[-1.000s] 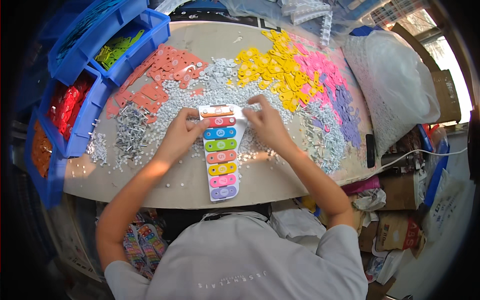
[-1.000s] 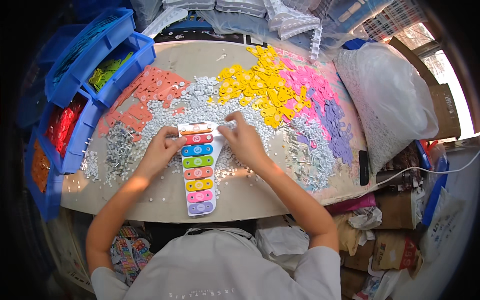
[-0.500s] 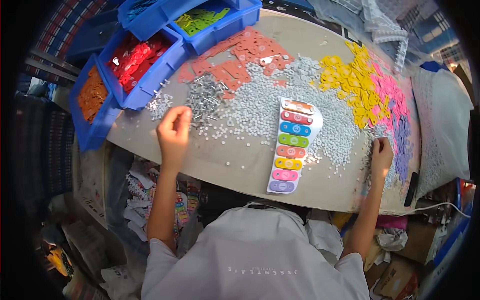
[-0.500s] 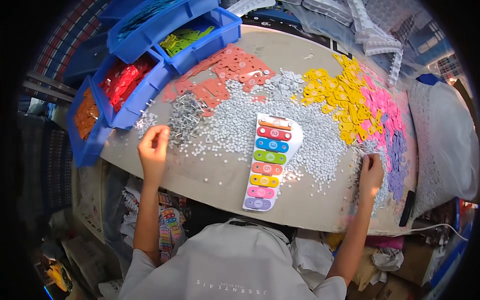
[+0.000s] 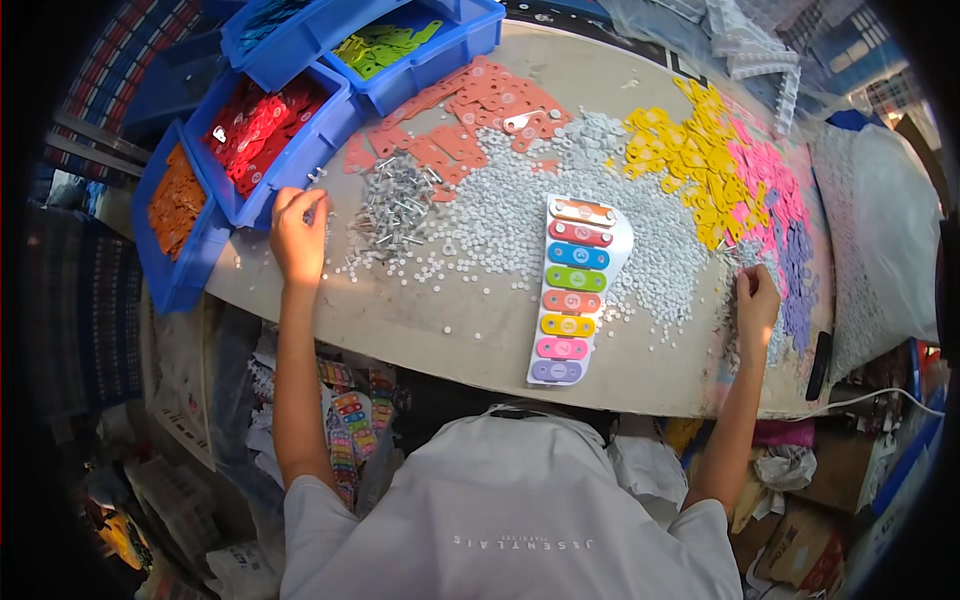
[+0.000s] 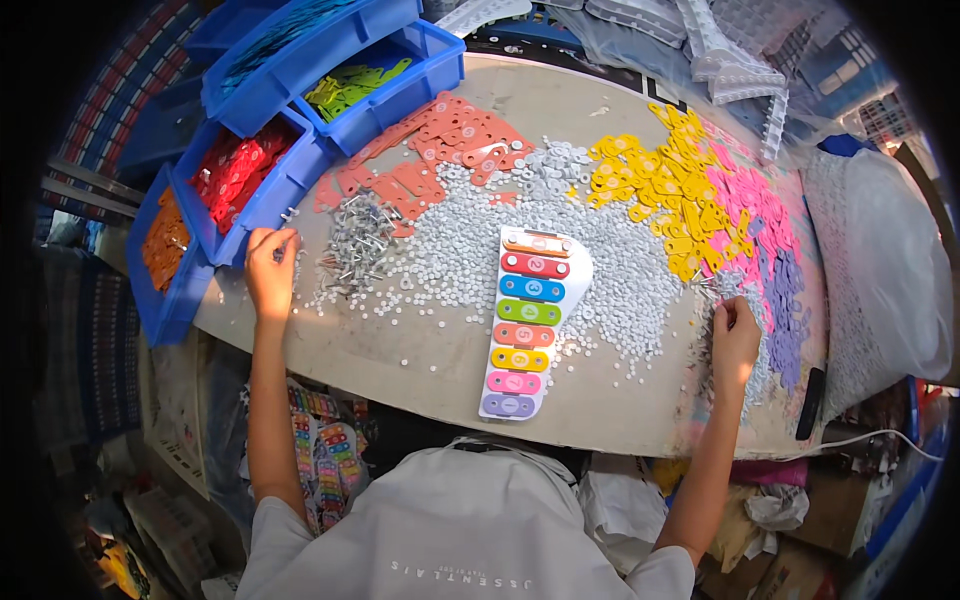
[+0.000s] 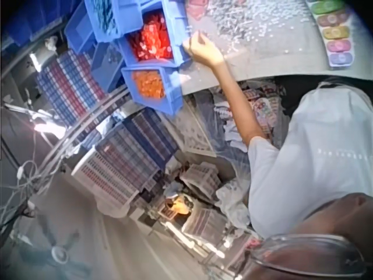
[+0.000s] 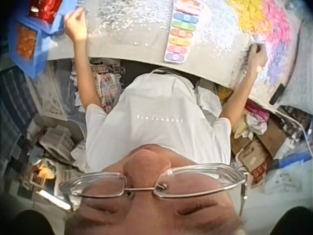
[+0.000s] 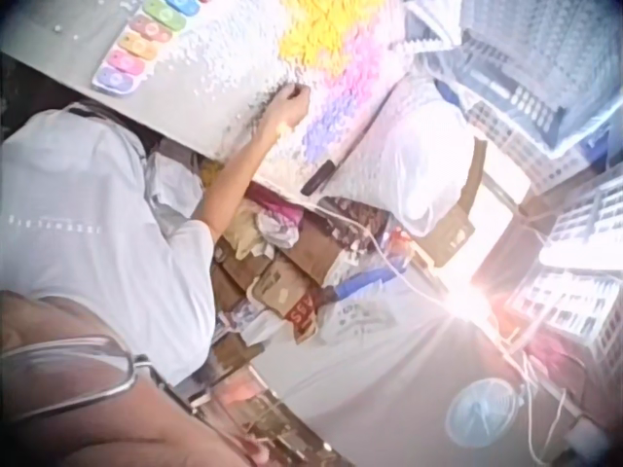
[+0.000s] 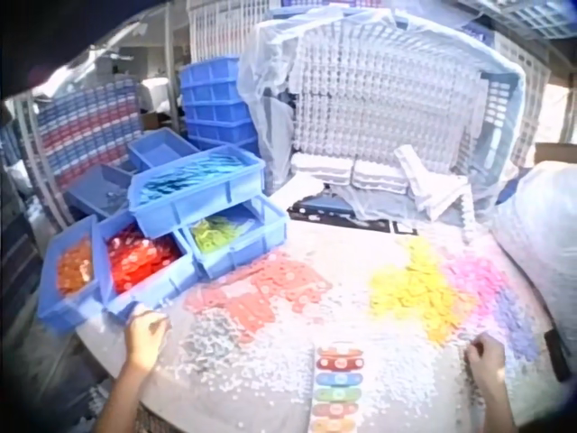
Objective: The recorder assembles a toy xylophone by placing colorful plastic plates and metal bars onto a white plastic base.
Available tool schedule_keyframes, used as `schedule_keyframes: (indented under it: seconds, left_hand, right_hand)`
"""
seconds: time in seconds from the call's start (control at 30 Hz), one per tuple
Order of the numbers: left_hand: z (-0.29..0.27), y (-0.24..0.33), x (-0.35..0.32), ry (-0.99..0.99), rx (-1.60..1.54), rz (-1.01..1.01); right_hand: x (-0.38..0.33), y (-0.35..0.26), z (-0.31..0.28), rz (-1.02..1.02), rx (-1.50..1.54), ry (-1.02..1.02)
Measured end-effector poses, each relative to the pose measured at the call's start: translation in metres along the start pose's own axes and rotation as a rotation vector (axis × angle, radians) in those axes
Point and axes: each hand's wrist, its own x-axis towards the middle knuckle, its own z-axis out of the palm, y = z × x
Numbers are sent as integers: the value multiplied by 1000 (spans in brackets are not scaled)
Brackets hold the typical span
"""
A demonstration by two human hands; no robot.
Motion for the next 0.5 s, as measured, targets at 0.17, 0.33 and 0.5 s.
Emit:
schedule_keyframes:
  seconds: [0.17,0.33,0.5]
  left_hand:
    - [-7,48,-4,-84,-473,-147]
    - [-12,130,-19,-408,-845,-296]
    - [2,167,-20,-547,-851,-108]
  right_hand:
    - [-16,-40,-4,-80,298,109]
    - [-52,-129,24,64,947,-383]
    - [-56,-161,48,86,1078,-613]
